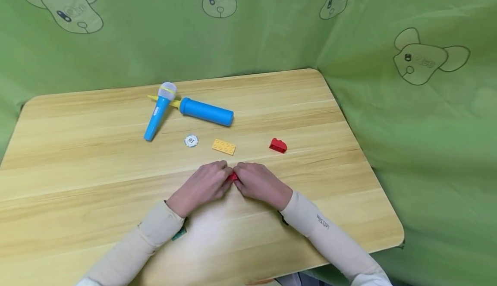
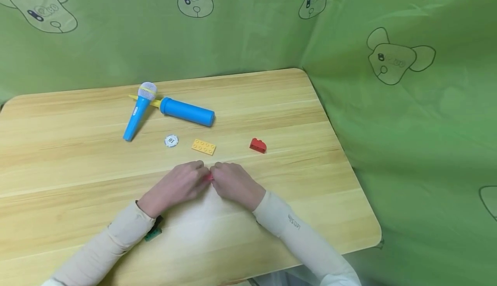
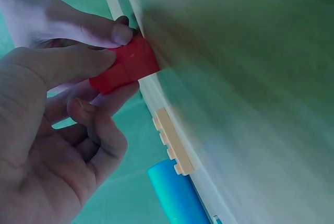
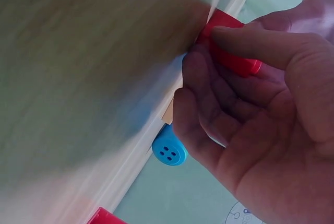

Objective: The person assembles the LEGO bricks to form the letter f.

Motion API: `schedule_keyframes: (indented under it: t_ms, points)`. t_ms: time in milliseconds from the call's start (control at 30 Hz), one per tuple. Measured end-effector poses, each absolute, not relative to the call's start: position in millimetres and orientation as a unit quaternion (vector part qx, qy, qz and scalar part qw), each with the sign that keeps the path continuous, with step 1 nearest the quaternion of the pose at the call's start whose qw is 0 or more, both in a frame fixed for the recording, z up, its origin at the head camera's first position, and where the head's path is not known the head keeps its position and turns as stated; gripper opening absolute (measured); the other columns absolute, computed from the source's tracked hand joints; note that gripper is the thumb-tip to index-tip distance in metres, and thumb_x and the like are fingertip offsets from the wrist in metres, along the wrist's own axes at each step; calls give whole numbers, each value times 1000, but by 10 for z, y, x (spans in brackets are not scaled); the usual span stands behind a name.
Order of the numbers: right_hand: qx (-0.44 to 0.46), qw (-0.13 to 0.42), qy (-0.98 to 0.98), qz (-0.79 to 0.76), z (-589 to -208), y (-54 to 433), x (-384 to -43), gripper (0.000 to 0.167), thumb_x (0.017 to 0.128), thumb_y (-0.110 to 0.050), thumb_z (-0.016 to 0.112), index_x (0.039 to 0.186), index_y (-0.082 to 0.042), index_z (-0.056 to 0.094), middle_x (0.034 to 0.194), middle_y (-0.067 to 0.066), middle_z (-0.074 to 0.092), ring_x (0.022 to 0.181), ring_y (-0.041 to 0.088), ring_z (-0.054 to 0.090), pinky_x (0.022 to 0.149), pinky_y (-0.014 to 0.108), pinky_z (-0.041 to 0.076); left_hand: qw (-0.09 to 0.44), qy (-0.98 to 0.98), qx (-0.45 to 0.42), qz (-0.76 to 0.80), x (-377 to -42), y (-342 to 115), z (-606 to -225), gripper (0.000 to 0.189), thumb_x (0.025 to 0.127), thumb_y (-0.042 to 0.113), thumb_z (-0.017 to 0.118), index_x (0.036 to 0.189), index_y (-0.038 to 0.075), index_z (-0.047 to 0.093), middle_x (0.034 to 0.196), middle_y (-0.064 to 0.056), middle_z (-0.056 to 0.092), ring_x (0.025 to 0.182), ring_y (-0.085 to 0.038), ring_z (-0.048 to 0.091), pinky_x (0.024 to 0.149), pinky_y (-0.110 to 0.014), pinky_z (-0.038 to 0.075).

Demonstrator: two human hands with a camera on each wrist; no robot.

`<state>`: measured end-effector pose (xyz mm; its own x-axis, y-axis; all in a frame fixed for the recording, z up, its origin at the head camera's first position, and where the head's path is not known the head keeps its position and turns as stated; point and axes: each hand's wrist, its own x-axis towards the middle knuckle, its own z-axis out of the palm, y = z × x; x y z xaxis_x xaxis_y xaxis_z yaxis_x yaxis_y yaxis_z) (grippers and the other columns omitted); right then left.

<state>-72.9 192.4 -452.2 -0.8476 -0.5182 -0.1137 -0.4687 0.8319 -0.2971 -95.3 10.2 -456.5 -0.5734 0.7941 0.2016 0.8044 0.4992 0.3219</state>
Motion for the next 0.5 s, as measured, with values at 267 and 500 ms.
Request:
schedule_keyframes:
  t_ms: [267,500]
  points:
    - [-267,104,948,-141,-4449,1893,-785,9,92,-8,67,84,-8,65,72,-2,52,63,14,46,59,27,43,10,-864,-456,-214,-955,65,-4565,5,89,8,73,91,4,69,76,-1,54,64,-10,47,57,-24,44]
    - [-240,153,946,-156,-4233,1916,-908,11,88,-5,72,99,-4,70,83,2,63,72,18,55,69,30,50,-21,-863,-453,-224,-1000,52,-4572,6,87,9,74,88,6,68,76,0,55,64,-11,48,59,-24,45]
